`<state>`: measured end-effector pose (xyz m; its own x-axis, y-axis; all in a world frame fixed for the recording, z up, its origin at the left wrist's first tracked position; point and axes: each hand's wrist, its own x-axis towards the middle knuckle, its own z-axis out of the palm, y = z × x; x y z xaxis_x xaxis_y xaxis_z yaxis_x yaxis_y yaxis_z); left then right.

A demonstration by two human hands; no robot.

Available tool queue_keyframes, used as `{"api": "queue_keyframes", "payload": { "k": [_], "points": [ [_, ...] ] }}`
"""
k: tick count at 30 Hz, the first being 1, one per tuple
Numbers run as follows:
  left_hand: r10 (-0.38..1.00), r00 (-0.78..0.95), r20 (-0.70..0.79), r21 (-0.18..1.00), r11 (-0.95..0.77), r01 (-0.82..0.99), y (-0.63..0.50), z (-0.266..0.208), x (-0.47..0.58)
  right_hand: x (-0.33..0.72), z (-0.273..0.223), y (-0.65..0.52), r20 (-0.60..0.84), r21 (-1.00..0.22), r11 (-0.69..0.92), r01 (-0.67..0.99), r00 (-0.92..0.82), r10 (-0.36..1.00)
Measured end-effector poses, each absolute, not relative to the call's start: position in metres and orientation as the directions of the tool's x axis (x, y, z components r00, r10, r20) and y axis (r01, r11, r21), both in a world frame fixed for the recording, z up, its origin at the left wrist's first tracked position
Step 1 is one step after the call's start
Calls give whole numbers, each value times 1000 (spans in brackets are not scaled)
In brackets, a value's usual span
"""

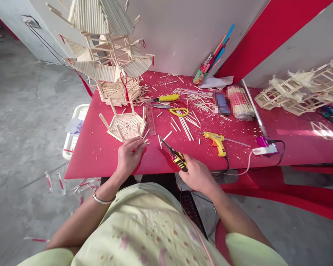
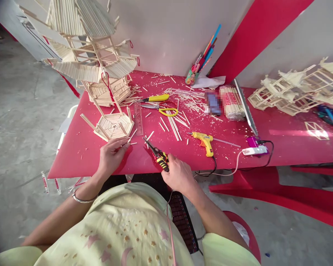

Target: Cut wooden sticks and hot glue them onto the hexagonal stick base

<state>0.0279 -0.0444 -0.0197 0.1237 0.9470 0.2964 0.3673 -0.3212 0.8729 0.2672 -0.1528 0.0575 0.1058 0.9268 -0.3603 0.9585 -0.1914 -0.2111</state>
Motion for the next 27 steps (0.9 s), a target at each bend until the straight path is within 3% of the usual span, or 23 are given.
{"api": "queue_keyframes", "payload": {
  "k": [4, 9, 16, 27],
  "points": [
    [977, 215, 11, 987, -45, 153, -49, -16, 46, 271, 54, -154, -346, -185, -167, 968, 95, 933],
    [969, 213, -127, 990, 110, 93, -49, -22, 58, 277, 51, -158, -355, -85, -210, 974, 167, 920],
    [972, 237, 5, 1000, -12, 25, -43, -24, 69, 275, 51, -163, -364, -94, -161, 982, 117, 924],
    [937, 322, -131, 987, 155, -49, -44, -11, 71, 268, 45, -162, -316, -31, -101, 994, 87, 945]
  ]
}}
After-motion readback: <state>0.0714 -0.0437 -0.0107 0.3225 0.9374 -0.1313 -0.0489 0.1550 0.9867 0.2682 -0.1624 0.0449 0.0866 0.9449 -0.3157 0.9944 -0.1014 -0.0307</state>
